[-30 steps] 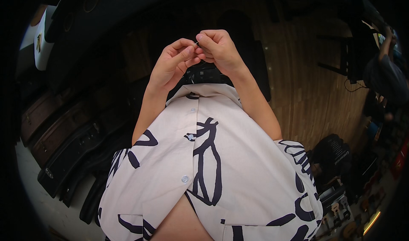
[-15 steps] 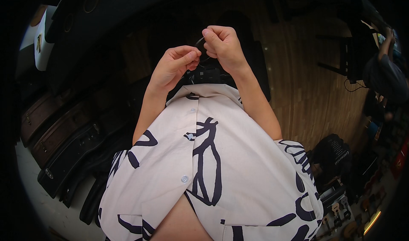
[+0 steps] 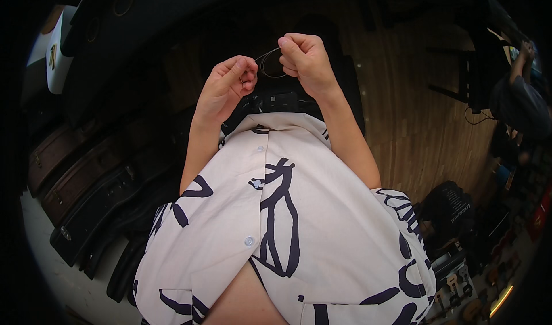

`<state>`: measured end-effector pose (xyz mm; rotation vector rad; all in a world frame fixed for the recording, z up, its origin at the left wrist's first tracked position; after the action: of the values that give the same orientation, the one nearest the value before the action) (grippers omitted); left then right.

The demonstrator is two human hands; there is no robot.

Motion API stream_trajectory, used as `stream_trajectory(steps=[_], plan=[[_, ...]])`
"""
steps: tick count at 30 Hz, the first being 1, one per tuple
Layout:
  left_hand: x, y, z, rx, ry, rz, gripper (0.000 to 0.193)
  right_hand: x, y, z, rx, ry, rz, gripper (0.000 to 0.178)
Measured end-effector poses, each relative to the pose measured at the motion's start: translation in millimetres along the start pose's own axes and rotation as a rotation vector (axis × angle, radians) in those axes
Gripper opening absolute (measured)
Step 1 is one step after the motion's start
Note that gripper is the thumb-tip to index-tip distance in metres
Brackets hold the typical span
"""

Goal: The person holds a thin, flexible wire loop in both hands, repeatedly stretching, twisting, and reshaping it into various circular and oval forms. The person places the wire on a black piano lid and picks it up again multiple times, continuing to manipulate its shape by hand.

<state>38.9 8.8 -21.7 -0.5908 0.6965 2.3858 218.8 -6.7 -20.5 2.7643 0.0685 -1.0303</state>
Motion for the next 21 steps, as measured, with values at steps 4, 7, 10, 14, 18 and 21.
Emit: stream_trajectory(steps=[4,7,10,14,18,21], plan=[[4.5,0.6,2.6,-0.02,-0.071,-0.064,0.016,0.3,0.7,0.9,-0.017,0.014,-0.013,0.036],[3.7,1.5,4.8,-0.015,-0.134,-0.074,0.012,-0.6,0.9,0.1,-0.014,0.033,-0.035,0.036],[0.4,3.5,14.6,-0.053,-0.348,-0.009,0.01,0.7,1.3,-0.7,-0.07,0.014,-0.034,0.039],[2.3,4.8,23.4,-0.208,-0.66,0.105,0.01,0.9,2.8,-2.5,-0.166,-0.036,-0.065,0.039],[0.8,7.4,26.6,-0.239,-0.857,0.207,0.009,-2.9,3.4,-2.6,-0.242,-0.136,-0.115,0.04],[-4.4,7.6,25.8,-0.236,-0.891,0.229,0.011,-6.5,2.6,-1.1,-0.246,-0.155,-0.13,0.04]])
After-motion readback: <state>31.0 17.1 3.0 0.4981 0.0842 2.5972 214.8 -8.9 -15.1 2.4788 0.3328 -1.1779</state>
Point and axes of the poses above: each hand's wrist, its own y-axis away from the middle knuckle, its own x-axis out of the back of the hand, z = x × y, the point moved 3 cm from there along -y, towards the middle knuckle, and after that the axes turned 10 degrees about -y, right-handed, at the moved point
